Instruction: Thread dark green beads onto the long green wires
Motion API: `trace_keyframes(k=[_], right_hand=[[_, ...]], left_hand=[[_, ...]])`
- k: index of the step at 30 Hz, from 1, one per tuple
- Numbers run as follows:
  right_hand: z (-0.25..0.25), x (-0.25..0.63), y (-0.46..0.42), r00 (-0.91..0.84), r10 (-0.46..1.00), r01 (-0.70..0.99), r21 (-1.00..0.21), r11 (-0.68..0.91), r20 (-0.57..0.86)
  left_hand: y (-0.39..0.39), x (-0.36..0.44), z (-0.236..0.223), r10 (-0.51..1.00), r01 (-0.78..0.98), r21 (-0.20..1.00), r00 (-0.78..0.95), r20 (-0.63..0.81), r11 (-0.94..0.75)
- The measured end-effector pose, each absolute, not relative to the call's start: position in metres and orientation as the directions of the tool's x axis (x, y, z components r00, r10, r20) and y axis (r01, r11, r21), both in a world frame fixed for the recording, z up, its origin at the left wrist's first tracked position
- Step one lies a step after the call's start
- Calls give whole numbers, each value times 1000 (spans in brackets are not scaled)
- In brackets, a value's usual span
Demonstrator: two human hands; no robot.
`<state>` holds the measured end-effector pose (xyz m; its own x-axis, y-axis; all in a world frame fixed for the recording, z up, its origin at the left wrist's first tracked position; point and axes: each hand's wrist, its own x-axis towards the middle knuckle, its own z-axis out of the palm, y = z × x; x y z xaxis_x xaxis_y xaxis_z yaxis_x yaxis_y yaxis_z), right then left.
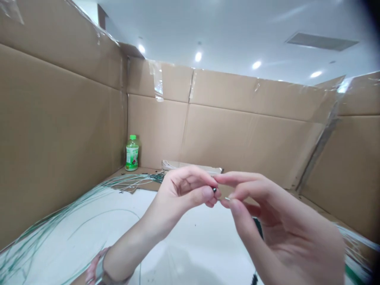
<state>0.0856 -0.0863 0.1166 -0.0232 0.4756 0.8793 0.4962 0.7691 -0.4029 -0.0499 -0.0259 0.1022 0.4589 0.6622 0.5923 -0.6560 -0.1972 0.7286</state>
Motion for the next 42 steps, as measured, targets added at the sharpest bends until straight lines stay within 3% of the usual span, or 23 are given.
trace_keyframes(k=[8,14,30,42], right_hand=[[107,69,-85,88,381,443,-379,813,920],[106,66,-88,117,321,504,-335,796,940],[106,72,-89,25,328,529,-291,797,944],[104,66,-87,101,320,502,-326,801,942]], left_hand=[[-27,-59,108,607,-689,709,502,616,-150],[-32,-58,110,574,-712,693,521,632,-117],[-37,-60,111,584,-710,694,514,628,-121],[-36,-61,110,606,-640,708,446,659,-299]])
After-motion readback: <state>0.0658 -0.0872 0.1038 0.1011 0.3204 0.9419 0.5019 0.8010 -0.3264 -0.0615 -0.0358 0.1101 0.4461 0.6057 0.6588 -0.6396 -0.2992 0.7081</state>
